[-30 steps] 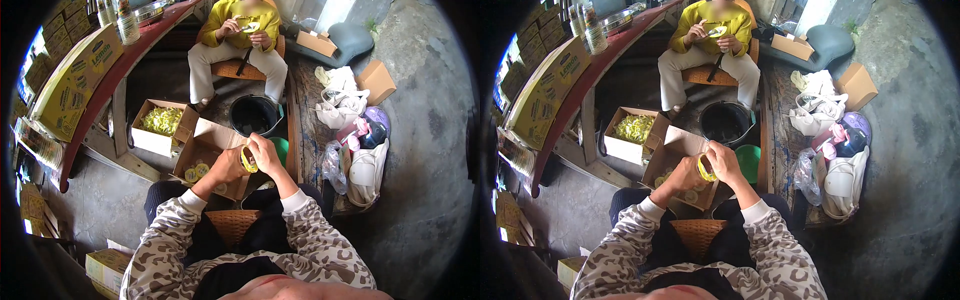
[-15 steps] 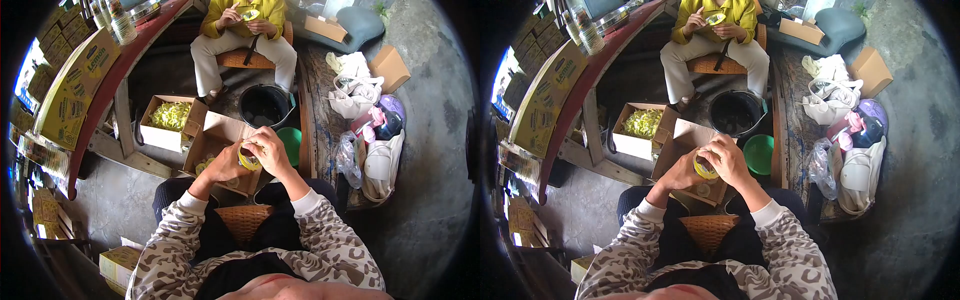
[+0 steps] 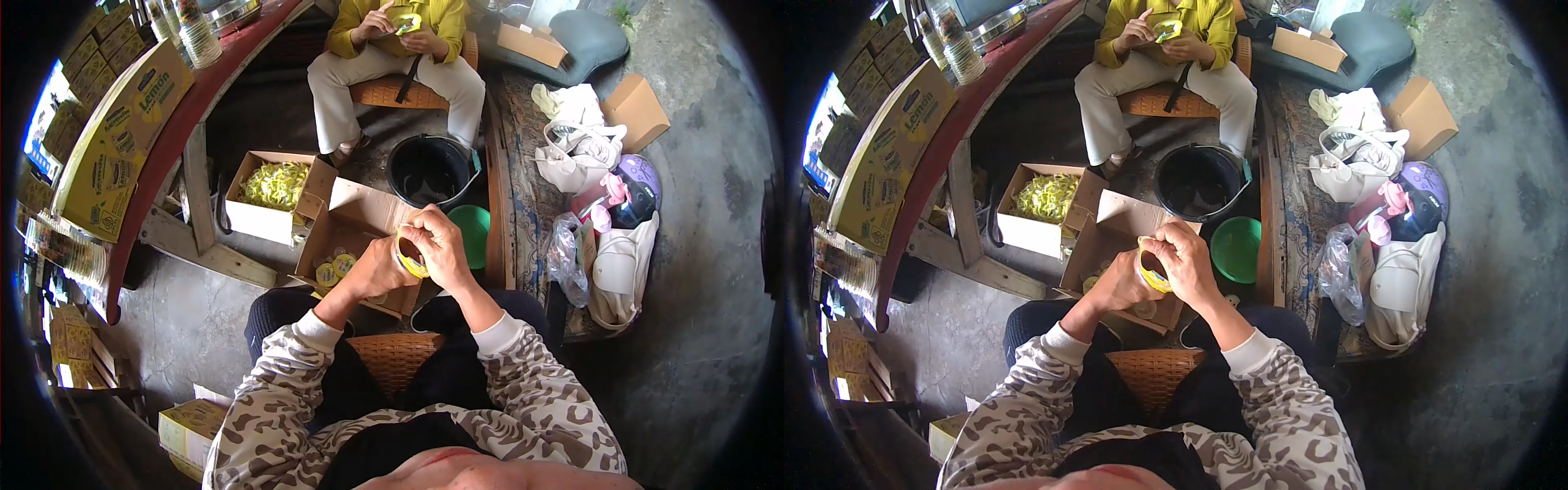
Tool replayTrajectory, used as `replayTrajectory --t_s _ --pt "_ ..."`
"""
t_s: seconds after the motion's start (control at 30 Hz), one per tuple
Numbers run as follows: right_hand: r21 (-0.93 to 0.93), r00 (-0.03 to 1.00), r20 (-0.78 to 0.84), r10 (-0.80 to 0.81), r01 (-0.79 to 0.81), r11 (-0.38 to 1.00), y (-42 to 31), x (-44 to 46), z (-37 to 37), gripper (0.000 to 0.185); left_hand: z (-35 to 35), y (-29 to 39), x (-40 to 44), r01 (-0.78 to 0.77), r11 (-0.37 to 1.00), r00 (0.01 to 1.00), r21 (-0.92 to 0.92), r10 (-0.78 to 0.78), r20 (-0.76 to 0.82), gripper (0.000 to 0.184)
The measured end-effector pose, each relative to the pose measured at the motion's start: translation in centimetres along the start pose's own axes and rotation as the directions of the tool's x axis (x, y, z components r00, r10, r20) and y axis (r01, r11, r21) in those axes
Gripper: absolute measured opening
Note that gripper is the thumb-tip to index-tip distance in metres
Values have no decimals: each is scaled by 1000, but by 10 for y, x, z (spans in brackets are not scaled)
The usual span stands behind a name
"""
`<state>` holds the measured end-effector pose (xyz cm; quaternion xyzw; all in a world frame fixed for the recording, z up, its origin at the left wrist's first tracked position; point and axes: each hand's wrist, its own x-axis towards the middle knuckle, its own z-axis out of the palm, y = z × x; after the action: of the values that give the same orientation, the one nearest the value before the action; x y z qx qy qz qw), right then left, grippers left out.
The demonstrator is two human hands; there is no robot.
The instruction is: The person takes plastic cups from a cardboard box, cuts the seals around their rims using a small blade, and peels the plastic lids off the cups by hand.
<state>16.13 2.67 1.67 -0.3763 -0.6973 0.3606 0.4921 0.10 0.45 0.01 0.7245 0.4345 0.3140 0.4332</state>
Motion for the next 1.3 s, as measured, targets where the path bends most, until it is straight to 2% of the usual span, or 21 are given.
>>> replayTrajectory --t_s 0.07,0.13,0.23,0.27,0.33,0.37,0.4,0.47,0.57,0.63,0.73,0.87,1.17,1.2,1.3 --pt "17 1000 -27 9 -9 1000 6 0 2 18 3 0 0 -16 999 999 45 17 -31 47" --pt "37 998 -52 20 -18 999 13 -1 4 19 9 0 1 -70 993 991 95 80 -111 38" --pt "195 980 -100 171 -149 969 23 -3 9 19 12 -3 4 6 991 996 132 6 -93 44" --pt "195 980 -101 170 -148 970 25 -4 8 19 14 -3 4 5 991 996 132 7 -92 44" --pt "389 916 -94 391 -328 861 21 -3 7 16 19 -2 5 6 987 988 160 19 -154 43" --pt "515 902 -79 424 -327 793 26 -3 10 15 21 -2 5 5 987 988 160 19 -153 43" --pt "514 903 -80 423 -326 793 25 -3 9 15 22 -2 5 4 982 987 190 28 -161 43" --pt "609 846 -56 530 -392 690 24 -2 7 16 26 -4 7 2 975 985 220 36 -171 43" --pt "683 807 -55 588 -399 612 25 -1 6 18 30 -3 9 -16 976 973 217 65 -223 45" --pt "708 806 -31 591 -400 582 36 -2 5 17 27 4 9 59 974 974 219 -8 -227 48" --pt "748 784 -31 620 -393 534 41 -3 5 17 27 3 9 74 977 972 201 -25 -234 49" --pt "778 739 -119 664 -346 525 41 -3 10 16 29 2 10 57 976 968 212 -2 -251 48" --pt "844 687 -123 716 -308 440 41 0 10 16 30 8 11 82 973 965 216 -23 -260 47" --pt "843 691 -120 713 -309 440 43 0 10 16 31 9 10 73 975 961 208 -13 -277 48" --pt "757 869 -32 494 -302 580 41 3 2 16 26 13 5 26 986 958 167 24 -287 49"
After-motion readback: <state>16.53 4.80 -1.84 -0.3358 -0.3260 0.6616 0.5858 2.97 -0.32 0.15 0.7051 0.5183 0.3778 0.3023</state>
